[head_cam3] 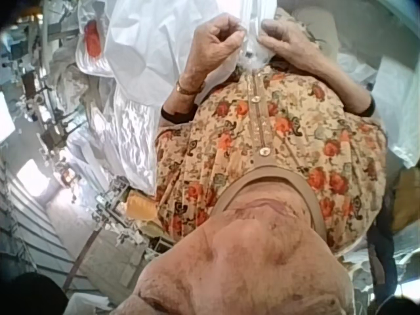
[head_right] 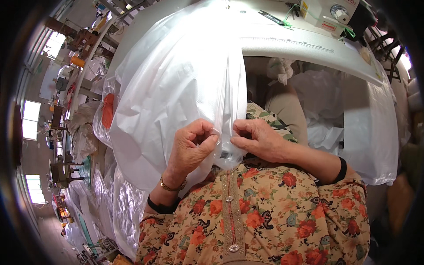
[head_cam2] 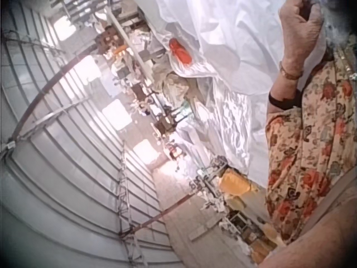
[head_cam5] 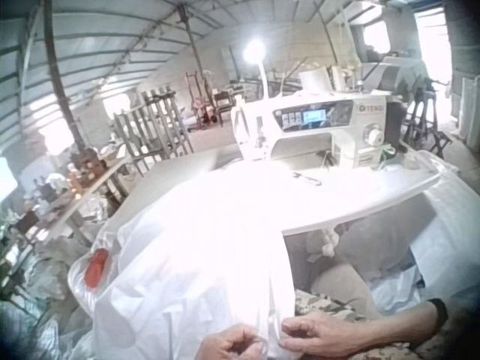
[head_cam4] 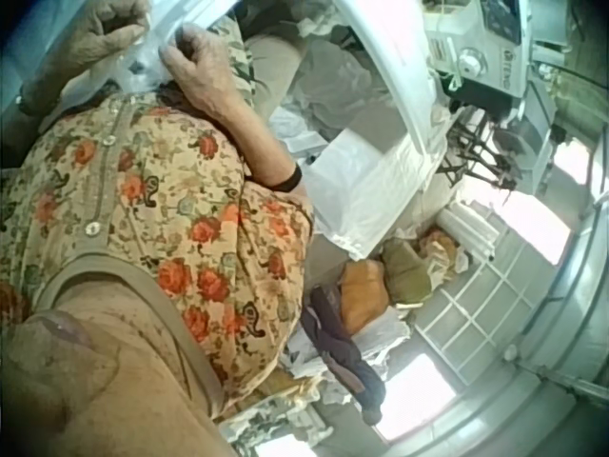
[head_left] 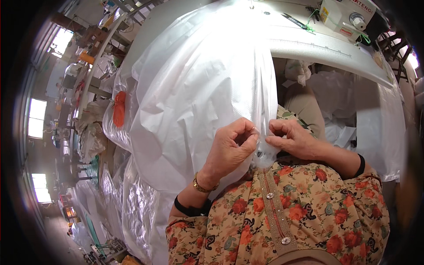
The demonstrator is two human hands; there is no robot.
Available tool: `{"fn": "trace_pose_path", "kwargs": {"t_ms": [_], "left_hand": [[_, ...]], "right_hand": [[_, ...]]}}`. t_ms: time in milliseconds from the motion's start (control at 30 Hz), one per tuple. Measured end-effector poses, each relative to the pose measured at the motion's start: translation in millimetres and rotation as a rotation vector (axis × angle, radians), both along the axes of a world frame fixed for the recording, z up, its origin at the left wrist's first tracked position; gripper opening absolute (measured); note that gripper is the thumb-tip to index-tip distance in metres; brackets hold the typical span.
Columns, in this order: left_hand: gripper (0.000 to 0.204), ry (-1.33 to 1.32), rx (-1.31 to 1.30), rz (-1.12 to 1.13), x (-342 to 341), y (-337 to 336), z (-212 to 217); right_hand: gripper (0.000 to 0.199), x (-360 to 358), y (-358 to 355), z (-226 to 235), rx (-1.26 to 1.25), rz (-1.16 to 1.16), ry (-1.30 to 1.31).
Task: Sewing the edges of a large white plastic sheet using an industrial sewing machine.
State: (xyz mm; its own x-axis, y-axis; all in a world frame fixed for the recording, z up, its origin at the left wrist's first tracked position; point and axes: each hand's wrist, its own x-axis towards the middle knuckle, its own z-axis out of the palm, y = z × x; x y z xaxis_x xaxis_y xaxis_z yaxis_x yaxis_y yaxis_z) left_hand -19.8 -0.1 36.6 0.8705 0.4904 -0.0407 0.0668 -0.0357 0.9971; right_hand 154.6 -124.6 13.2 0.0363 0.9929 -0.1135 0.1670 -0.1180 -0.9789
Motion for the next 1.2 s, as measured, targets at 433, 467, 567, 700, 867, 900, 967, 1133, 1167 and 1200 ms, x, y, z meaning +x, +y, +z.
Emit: {"fn": "trace_pose_path", "kwargs": {"t_ms": [433,467,567,700,867,900,967,1133,1167,1200], "left_hand": [[0.007,0.12,0.262,-0.024,7.9,-4.8,-3.5],[0.007,0.122,0.262,-0.031,7.8,-5.6,-5.0],[0.007,0.085,0.223,-0.033,6.8,-6.7,-10.5],[0.009,0.084,0.095,-0.021,1.3,-5.3,-9.7],[0.011,0.052,-0.075,-0.037,-0.1,2.2,-14.1],[0.011,0.08,-0.108,0.0,-0.4,2.7,-16.2],[0.011,0.161,-0.099,0.03,-9.5,11.7,-15.0],[0.009,0.186,0.318,0.142,-33.2,35.8,16.5],[0.009,0.212,0.385,0.165,-37.1,39.8,35.2],[0.009,0.231,0.452,0.181,-36.7,44.3,54.8]], "right_hand": [[0.014,-21.3,-11.5,7.2,0.45,0.062,-0.474],[0.015,-21.8,-12.3,7.0,0.455,0.068,-0.506],[0.014,-22.8,-11.5,5.0,0.508,0.092,-0.616],[0.013,-27.5,-5.8,8.2,0.606,0.17,-0.717],[0.014,-29.8,0.5,20.2,0.689,0.311,-0.939],[0.013,-30.6,3.5,19.4,0.767,0.333,-0.951],[0.012,-16.0,12.1,23.9,0.779,0.308,-0.887],[0.035,19.3,46.3,-35.5,0.508,-0.673,-0.301],[0.047,15.2,61.0,-49.4,0.42,-0.639,-0.229],[0.051,8.7,83.0,-63.6,0.382,-0.629,-0.219]]}}
